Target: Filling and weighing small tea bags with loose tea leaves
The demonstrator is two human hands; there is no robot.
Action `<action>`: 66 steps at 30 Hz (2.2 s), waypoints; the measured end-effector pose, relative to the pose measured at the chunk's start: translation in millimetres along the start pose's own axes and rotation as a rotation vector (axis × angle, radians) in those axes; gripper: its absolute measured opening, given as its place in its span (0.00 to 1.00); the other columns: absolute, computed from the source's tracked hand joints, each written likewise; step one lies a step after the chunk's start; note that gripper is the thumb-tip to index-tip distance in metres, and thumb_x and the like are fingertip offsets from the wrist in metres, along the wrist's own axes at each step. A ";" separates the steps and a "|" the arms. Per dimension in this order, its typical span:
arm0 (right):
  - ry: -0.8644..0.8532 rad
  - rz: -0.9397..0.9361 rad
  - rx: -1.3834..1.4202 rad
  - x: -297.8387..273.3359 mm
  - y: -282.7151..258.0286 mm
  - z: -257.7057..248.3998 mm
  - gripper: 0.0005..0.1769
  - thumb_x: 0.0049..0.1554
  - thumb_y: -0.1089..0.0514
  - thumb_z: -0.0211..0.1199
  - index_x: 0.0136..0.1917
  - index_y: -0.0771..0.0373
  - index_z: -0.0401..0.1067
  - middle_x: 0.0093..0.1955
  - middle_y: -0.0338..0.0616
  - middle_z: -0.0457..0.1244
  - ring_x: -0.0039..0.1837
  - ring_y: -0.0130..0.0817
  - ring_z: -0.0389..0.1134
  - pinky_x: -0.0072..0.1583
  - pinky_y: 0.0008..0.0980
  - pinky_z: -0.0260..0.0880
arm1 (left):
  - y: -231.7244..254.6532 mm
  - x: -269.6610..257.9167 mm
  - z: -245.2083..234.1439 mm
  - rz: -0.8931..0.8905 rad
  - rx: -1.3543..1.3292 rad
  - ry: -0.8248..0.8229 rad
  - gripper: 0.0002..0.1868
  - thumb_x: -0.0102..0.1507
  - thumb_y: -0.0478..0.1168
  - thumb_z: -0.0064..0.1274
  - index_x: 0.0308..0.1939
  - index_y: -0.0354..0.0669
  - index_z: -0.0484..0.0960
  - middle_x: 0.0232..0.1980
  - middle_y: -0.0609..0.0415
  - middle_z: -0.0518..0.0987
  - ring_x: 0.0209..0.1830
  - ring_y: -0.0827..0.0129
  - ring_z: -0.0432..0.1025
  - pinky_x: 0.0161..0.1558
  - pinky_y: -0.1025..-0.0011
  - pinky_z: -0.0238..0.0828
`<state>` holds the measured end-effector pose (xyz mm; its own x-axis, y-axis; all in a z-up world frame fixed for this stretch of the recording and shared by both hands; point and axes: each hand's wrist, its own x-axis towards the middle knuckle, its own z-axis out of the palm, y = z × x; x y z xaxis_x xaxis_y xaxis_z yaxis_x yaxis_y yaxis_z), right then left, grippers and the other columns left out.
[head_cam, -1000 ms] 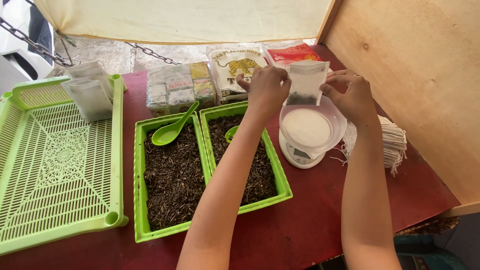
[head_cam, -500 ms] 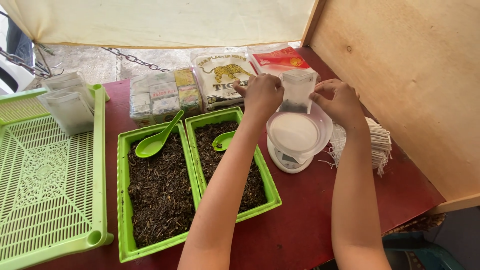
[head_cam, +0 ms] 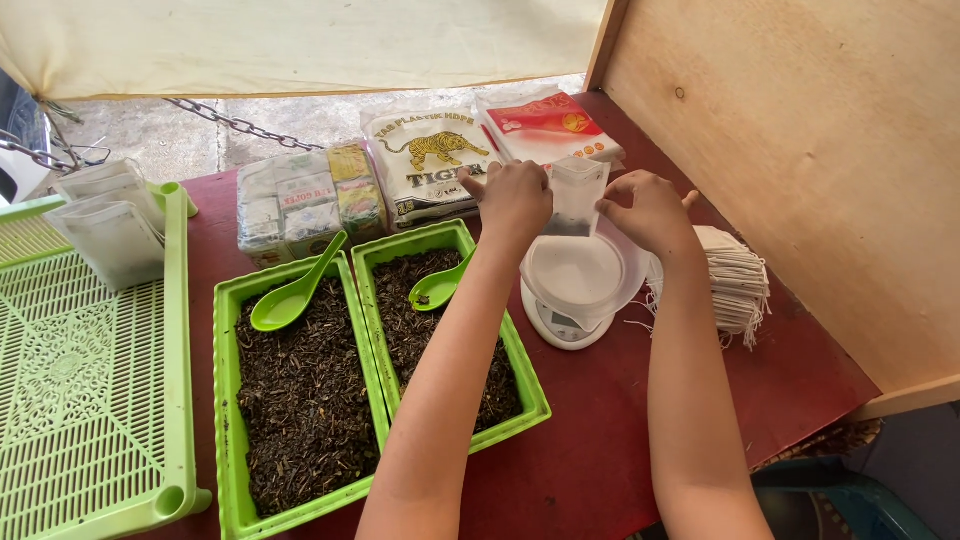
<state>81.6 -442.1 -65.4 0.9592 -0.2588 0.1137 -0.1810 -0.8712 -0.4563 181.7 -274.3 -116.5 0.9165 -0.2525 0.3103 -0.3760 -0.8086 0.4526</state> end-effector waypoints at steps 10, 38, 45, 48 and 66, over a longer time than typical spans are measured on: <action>-0.027 0.028 0.005 11.0 12.2 15.2 0.14 0.53 0.43 0.64 0.51 0.45 0.80 0.64 0.37 0.67 0.71 0.53 0.64 0.69 0.91 0.32 | 2.0 2.5 11.2 -0.022 0.074 -0.028 0.13 0.61 0.46 0.46 0.38 0.55 0.88 0.40 0.54 0.82 0.52 0.58 0.73 0.65 0.30 0.28; 0.008 0.032 0.044 5.4 20.2 0.0 0.17 0.59 0.45 0.62 0.61 0.34 0.75 0.64 0.37 0.65 0.72 0.46 0.62 0.66 0.92 0.38 | -5.9 2.8 -11.8 -0.159 0.112 -0.330 0.24 0.64 0.54 0.47 0.61 0.54 0.79 0.61 0.48 0.78 0.68 0.50 0.66 0.69 0.30 0.27; -0.067 0.044 0.016 12.1 19.5 11.1 0.21 0.59 0.41 0.60 0.65 0.35 0.74 0.73 0.40 0.60 0.79 0.49 0.54 0.66 0.95 0.35 | -2.3 -2.0 -19.7 -0.153 0.124 -0.320 0.29 0.64 0.58 0.46 0.65 0.50 0.74 0.65 0.43 0.73 0.72 0.47 0.58 0.68 0.34 0.38; -0.112 0.052 -0.021 14.7 16.6 17.1 0.23 0.59 0.40 0.60 0.68 0.37 0.72 0.78 0.42 0.56 0.82 0.49 0.48 0.67 0.94 0.34 | 2.6 -3.9 -27.4 -0.146 0.136 -0.335 0.30 0.64 0.58 0.47 0.65 0.49 0.75 0.66 0.42 0.70 0.74 0.47 0.53 0.68 0.36 0.39; 0.070 -0.027 0.047 14.8 12.3 19.5 0.10 0.58 0.44 0.63 0.52 0.39 0.79 0.64 0.32 0.65 0.72 0.44 0.62 0.67 0.94 0.37 | -1.5 8.5 3.2 -0.055 -0.004 -0.131 0.11 0.53 0.46 0.52 0.33 0.55 0.88 0.44 0.50 0.80 0.58 0.52 0.68 0.62 0.45 0.54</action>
<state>97.8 -448.5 -86.6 0.9457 -0.2657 0.1871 -0.1434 -0.8579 -0.4934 190.5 -277.0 -117.1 0.9458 -0.2750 0.1730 -0.3246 -0.8212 0.4693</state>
